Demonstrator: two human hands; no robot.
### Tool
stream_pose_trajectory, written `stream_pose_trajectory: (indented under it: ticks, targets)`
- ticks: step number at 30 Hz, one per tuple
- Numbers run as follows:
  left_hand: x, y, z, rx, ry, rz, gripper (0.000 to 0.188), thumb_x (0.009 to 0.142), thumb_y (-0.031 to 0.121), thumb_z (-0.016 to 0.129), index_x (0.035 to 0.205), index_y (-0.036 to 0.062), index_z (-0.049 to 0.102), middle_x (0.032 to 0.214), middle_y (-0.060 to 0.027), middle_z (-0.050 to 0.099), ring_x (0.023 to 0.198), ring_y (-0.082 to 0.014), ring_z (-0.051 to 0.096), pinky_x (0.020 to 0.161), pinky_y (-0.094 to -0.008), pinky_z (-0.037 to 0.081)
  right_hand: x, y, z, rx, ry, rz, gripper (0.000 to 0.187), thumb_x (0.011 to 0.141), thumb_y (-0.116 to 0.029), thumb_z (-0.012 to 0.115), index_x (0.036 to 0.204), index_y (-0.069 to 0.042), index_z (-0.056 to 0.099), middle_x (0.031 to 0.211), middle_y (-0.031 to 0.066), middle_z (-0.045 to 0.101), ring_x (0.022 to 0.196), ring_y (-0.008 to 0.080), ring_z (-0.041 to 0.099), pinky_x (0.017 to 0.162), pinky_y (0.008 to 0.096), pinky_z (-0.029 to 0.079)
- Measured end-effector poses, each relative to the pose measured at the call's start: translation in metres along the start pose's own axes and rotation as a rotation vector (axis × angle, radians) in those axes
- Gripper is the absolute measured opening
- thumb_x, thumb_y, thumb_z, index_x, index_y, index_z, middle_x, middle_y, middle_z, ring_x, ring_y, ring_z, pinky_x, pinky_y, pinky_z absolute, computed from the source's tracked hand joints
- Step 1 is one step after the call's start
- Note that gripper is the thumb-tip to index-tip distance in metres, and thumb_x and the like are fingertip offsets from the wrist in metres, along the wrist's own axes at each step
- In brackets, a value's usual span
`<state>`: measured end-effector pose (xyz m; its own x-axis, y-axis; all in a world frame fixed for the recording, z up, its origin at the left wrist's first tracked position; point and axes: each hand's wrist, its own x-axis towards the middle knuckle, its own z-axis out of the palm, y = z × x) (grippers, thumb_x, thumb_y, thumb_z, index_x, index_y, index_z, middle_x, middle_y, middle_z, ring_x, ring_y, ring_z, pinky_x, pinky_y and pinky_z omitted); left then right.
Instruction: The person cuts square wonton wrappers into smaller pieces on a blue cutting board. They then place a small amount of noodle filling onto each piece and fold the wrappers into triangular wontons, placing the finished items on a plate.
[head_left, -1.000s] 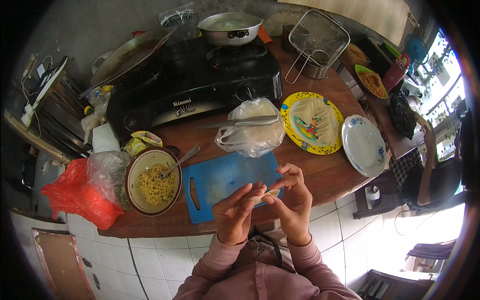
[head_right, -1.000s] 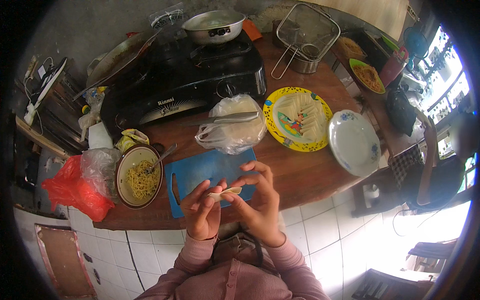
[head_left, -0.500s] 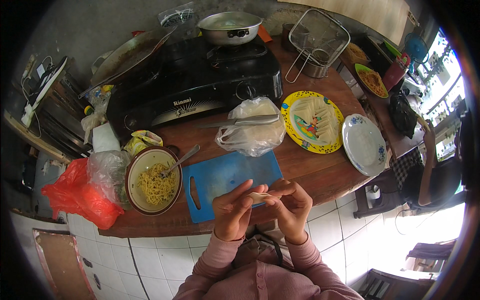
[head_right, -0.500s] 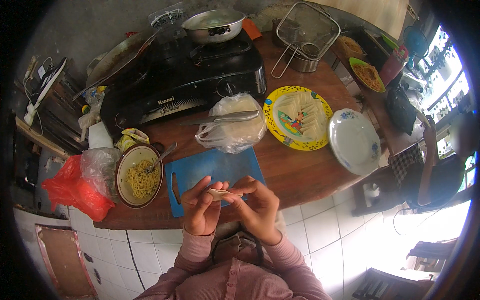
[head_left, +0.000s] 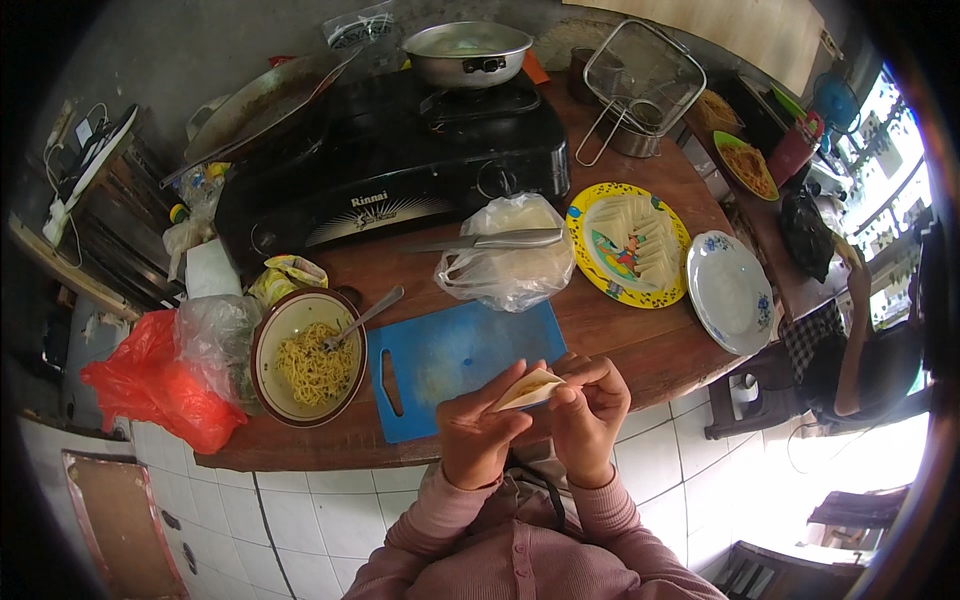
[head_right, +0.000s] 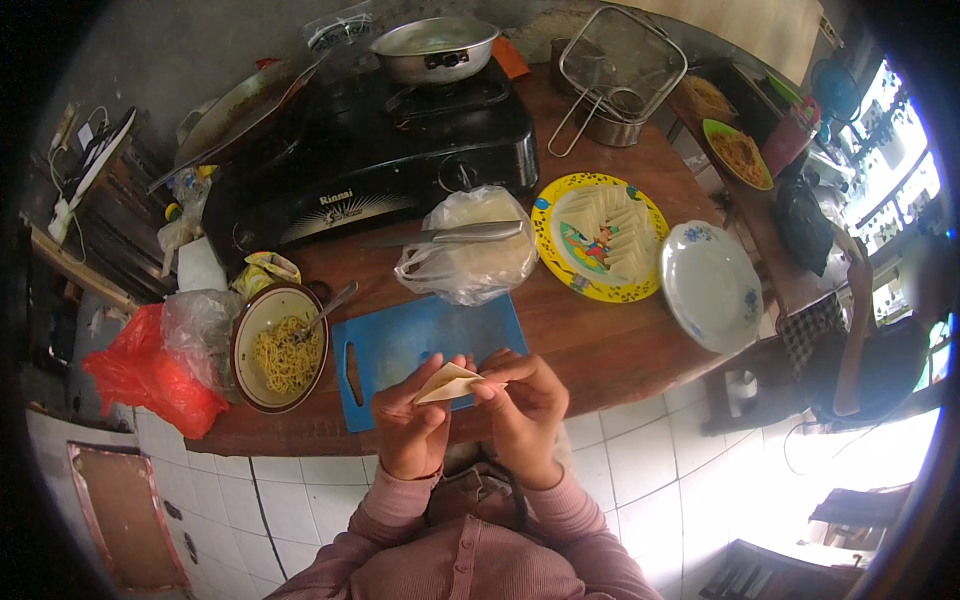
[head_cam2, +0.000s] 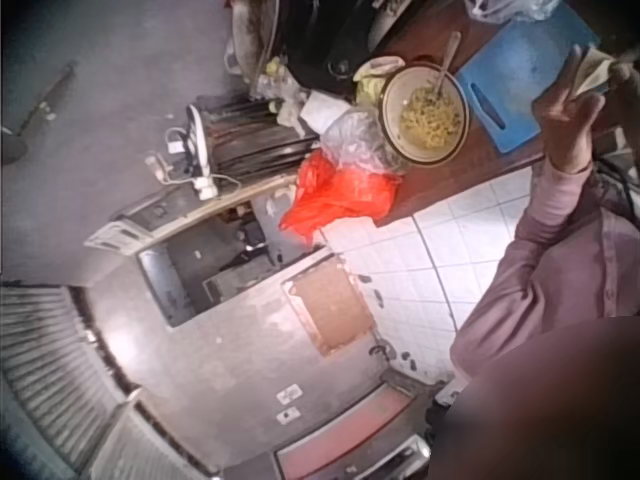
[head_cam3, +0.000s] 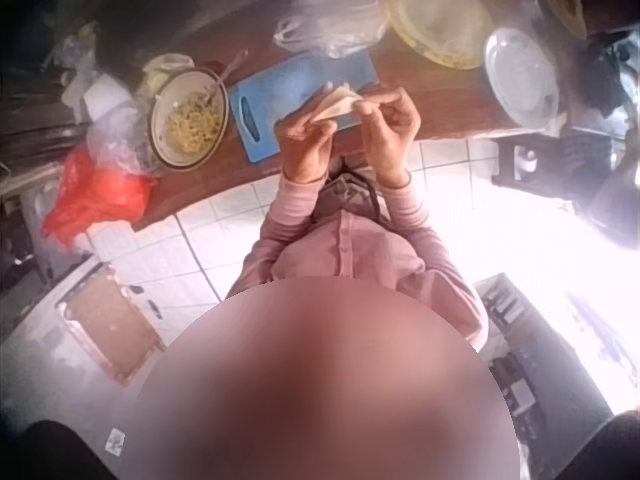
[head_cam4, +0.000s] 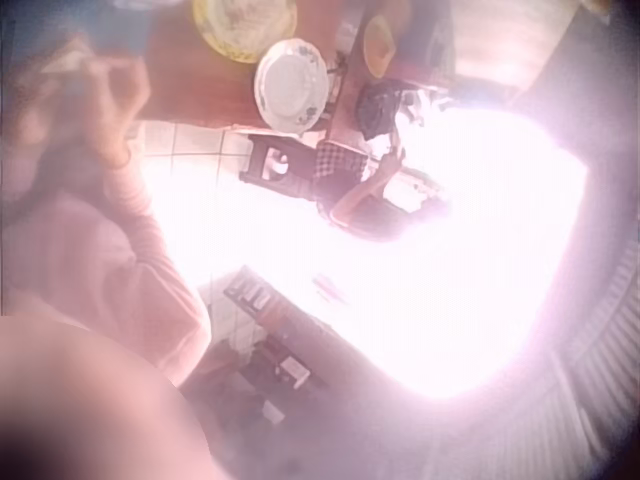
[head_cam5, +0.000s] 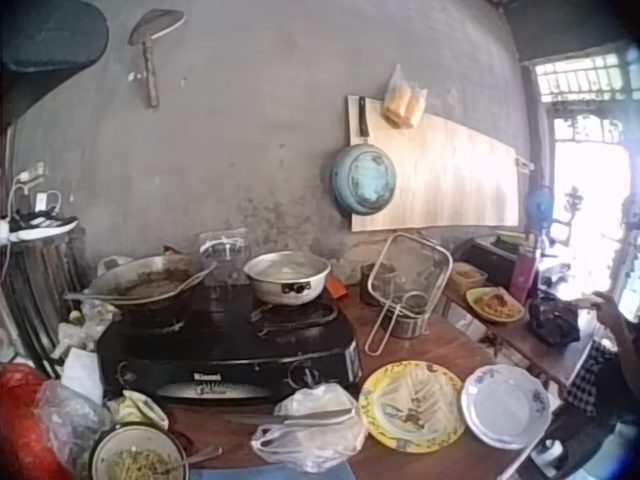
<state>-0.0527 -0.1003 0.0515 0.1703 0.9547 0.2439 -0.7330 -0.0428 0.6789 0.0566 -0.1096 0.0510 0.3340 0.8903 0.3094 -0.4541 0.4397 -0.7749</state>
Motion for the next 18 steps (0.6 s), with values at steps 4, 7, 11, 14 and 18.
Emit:
stream_pose_trajectory:
  ticks: [4,7,11,14,18]
  targets:
    - [-0.0031,-0.0002,-0.0010,0.112,0.080,-0.035,0.034,0.082,0.004,0.068,0.114,-0.0044,0.060,0.112,-0.0211,0.062,0.104,-0.0249,0.061,0.095,-0.0341,0.045,-0.0011,0.0020,-0.0006,0.001,0.010,0.000,0.010,0.083,0.001,0.064,0.084,0.002,0.054,0.078,0.0103,0.059,0.069,0.0125,0.053,0.066,0.0246,0.043]
    - [-0.0049,-0.0011,0.0006,0.226,0.115,-0.019,0.033,0.084,0.010,0.066,0.111,-0.0063,0.061,0.107,-0.0193,0.064,0.099,-0.0272,0.062,0.097,-0.0393,0.043,-0.0012,0.0031,-0.0002,-0.039,0.015,-0.018,0.011,0.083,0.002,0.064,0.084,0.002,0.054,0.078,0.0103,0.059,0.069,0.0126,0.052,0.066,0.0242,0.043]
    - [-0.0055,-0.0026,0.0025,0.174,0.148,-0.018,0.032,0.085,0.013,0.065,0.110,-0.0079,0.061,0.104,-0.0193,0.065,0.098,-0.0280,0.062,0.097,-0.0413,0.043,-0.0017,0.0034,0.0013,-0.121,0.018,-0.057,0.011,0.082,0.005,0.064,0.084,0.002,0.053,0.078,0.0104,0.059,0.069,0.0130,0.052,0.066,0.0240,0.043]
    - [-0.0065,-0.0025,0.0035,0.090,0.159,-0.030,0.030,0.086,0.011,0.064,0.109,-0.0078,0.061,0.104,-0.0200,0.065,0.098,-0.0277,0.062,0.096,-0.0407,0.044,-0.0030,0.0019,0.0028,-0.152,0.022,-0.057,0.012,0.081,0.005,0.064,0.084,0.003,0.053,0.079,0.0105,0.059,0.070,0.0135,0.052,0.065,0.0241,0.042]
    - [-0.0076,-0.0016,0.0047,0.022,0.153,-0.068,0.032,0.085,0.011,0.064,0.111,-0.0081,0.060,0.104,-0.0203,0.065,0.098,-0.0273,0.062,0.096,-0.0397,0.044,-0.0037,-0.0011,0.0033,-0.196,0.015,-0.064,0.011,0.081,0.005,0.064,0.084,0.003,0.053,0.078,0.0102,0.058,0.071,0.0140,0.052,0.065,0.0245,0.042]
